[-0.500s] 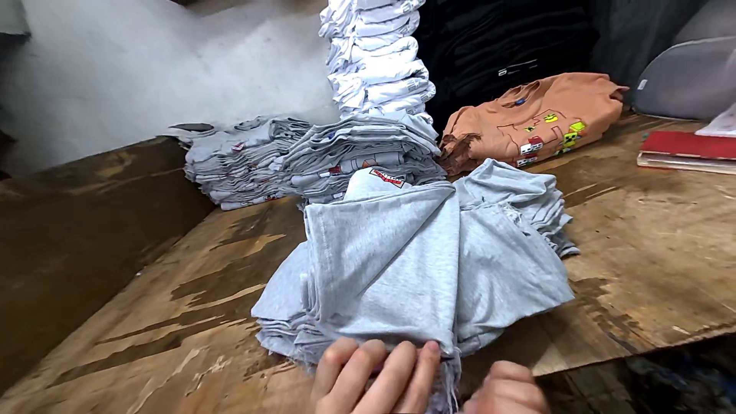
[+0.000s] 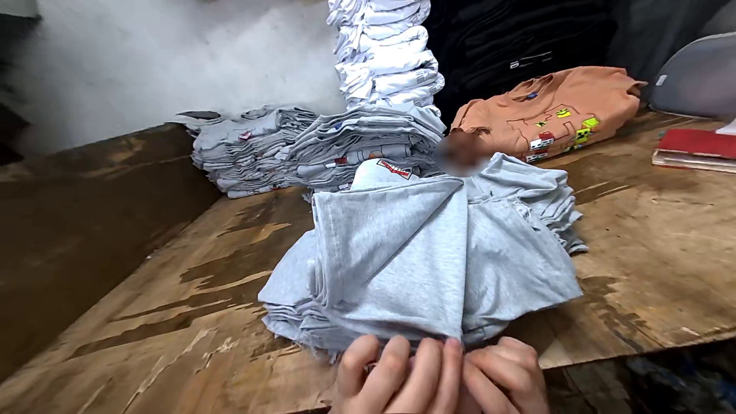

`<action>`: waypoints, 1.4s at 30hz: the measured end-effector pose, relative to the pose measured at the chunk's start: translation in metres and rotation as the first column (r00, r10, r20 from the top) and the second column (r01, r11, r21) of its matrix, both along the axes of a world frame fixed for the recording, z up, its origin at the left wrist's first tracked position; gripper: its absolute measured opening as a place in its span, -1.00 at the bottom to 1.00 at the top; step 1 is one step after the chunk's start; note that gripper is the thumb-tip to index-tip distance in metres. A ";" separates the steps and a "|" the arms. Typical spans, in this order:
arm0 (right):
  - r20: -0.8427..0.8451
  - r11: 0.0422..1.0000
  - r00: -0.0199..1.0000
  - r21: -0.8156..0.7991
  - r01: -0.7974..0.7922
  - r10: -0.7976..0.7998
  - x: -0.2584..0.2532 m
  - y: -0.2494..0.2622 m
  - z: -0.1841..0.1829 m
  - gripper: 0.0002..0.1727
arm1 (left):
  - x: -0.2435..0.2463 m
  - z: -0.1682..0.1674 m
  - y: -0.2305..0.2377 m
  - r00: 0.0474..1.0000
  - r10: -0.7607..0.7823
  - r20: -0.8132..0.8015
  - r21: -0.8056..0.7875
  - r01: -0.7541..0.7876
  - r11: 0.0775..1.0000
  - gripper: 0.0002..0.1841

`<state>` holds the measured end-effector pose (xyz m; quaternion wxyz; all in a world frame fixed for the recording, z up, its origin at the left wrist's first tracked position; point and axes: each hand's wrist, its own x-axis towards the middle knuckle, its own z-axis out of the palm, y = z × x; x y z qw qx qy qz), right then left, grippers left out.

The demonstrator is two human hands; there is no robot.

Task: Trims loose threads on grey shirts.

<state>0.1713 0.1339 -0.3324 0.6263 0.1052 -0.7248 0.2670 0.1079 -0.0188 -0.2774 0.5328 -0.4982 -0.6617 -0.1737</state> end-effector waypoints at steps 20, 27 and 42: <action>0.232 0.987 0.971 -0.162 -0.023 0.061 0.003 0.009 0.012 -0.72 | -0.074 0.092 -0.029 0.878 -0.108 0.466 0.029 0.107 0.994 -0.89; 0.579 0.824 0.652 -0.063 -0.563 0.490 0.037 0.058 0.040 -0.49 | -0.054 0.088 -0.019 0.952 0.140 0.272 0.120 -0.178 0.977 -0.67; 0.504 0.921 0.797 0.007 -0.390 0.333 0.020 0.024 0.061 -0.75 | -0.068 0.072 -0.033 0.887 0.205 0.414 0.135 -0.283 0.950 -0.54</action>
